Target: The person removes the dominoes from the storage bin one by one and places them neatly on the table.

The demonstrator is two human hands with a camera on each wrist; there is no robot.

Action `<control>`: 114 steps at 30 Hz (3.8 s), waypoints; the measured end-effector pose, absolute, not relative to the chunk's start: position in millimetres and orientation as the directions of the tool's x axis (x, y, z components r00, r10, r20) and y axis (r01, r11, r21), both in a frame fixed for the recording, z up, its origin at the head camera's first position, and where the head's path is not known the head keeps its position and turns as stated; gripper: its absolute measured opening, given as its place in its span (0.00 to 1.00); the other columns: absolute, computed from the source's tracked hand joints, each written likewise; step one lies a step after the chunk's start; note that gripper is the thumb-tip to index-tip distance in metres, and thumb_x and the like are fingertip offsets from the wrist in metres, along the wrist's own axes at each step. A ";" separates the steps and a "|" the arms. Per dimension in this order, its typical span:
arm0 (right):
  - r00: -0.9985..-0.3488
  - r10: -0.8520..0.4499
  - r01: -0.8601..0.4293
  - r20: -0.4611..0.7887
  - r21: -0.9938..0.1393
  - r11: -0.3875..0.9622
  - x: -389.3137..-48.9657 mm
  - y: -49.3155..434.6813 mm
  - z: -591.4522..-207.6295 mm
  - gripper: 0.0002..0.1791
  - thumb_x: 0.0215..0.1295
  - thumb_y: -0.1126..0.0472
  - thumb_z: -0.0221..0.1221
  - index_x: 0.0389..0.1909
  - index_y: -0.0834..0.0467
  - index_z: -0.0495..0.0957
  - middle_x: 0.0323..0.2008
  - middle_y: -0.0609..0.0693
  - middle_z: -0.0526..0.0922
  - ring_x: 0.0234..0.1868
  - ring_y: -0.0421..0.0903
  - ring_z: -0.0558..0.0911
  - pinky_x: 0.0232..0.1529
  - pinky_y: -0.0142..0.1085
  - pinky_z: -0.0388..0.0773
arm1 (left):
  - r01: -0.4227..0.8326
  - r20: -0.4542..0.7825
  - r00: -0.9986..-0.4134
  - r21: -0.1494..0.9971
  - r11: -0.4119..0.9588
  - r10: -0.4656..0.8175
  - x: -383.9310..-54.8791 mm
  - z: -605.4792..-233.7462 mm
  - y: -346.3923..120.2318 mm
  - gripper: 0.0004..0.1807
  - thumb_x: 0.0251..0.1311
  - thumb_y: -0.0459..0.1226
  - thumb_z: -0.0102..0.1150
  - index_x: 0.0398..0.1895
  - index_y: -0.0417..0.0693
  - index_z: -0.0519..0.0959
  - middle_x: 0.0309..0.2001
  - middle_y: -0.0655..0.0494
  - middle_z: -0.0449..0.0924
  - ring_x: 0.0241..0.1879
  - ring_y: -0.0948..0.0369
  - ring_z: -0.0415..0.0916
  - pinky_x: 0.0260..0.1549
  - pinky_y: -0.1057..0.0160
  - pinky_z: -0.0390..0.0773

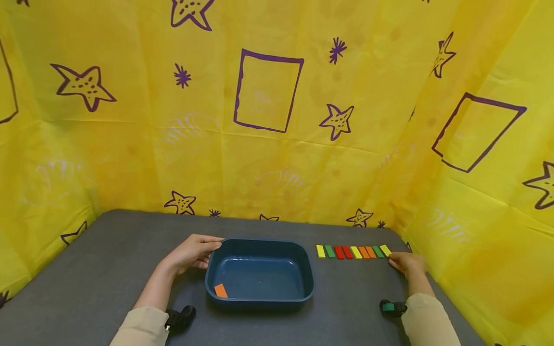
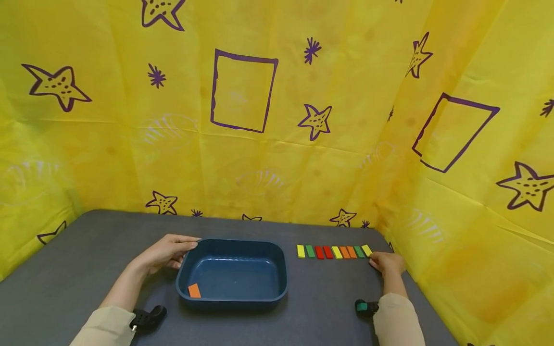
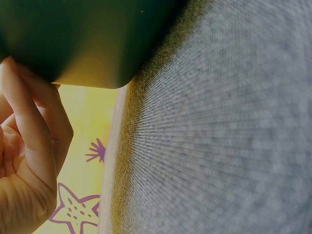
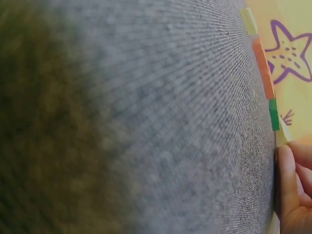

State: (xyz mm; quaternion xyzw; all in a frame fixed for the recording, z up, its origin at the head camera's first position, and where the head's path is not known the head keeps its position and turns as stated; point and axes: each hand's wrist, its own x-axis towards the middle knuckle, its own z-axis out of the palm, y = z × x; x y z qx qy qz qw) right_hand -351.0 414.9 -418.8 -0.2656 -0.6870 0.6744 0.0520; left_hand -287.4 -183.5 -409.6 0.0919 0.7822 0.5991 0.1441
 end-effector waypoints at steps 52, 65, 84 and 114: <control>-0.997 0.015 0.077 -0.075 -0.971 0.228 -349.3 315.1 -371.8 0.36 0.67 0.54 0.62 0.68 0.72 0.65 0.36 0.36 0.86 0.36 0.29 0.85 0.51 0.31 0.83 | -0.028 -0.110 -0.942 0.967 0.253 0.318 -288.7 -412.7 -184.9 0.30 0.72 0.44 0.52 0.71 0.36 0.66 0.23 0.61 0.75 0.18 0.66 0.69 0.22 0.71 0.77; -0.982 -0.190 -0.043 -0.016 -0.953 0.301 -340.1 228.9 -356.8 0.28 0.64 0.58 0.66 0.60 0.69 0.75 0.55 0.59 0.82 0.47 0.44 0.87 0.57 0.42 0.81 | -0.034 -0.115 -0.941 0.967 0.251 0.318 -288.7 -411.4 -184.7 0.29 0.73 0.43 0.51 0.71 0.36 0.65 0.22 0.61 0.74 0.19 0.66 0.68 0.23 0.71 0.77; -0.843 -0.538 -0.170 0.010 -0.954 0.248 -308.0 127.5 -371.0 0.23 0.61 0.63 0.67 0.55 0.70 0.78 0.49 0.65 0.85 0.45 0.49 0.87 0.53 0.43 0.84 | -0.046 -0.123 -0.950 0.964 0.261 0.286 -287.3 -410.8 -182.5 0.28 0.72 0.42 0.51 0.70 0.37 0.67 0.23 0.59 0.73 0.19 0.66 0.68 0.22 0.71 0.77; -0.686 -0.711 -0.257 -0.156 -0.862 0.437 -271.0 30.1 -403.7 0.22 0.48 0.79 0.67 0.46 0.61 0.85 0.46 0.55 0.87 0.38 0.40 0.84 0.37 0.25 0.81 | -0.042 -0.116 -0.946 0.970 0.239 0.304 -286.7 -411.5 -184.2 0.28 0.72 0.42 0.52 0.70 0.36 0.67 0.25 0.61 0.81 0.21 0.68 0.75 0.24 0.71 0.80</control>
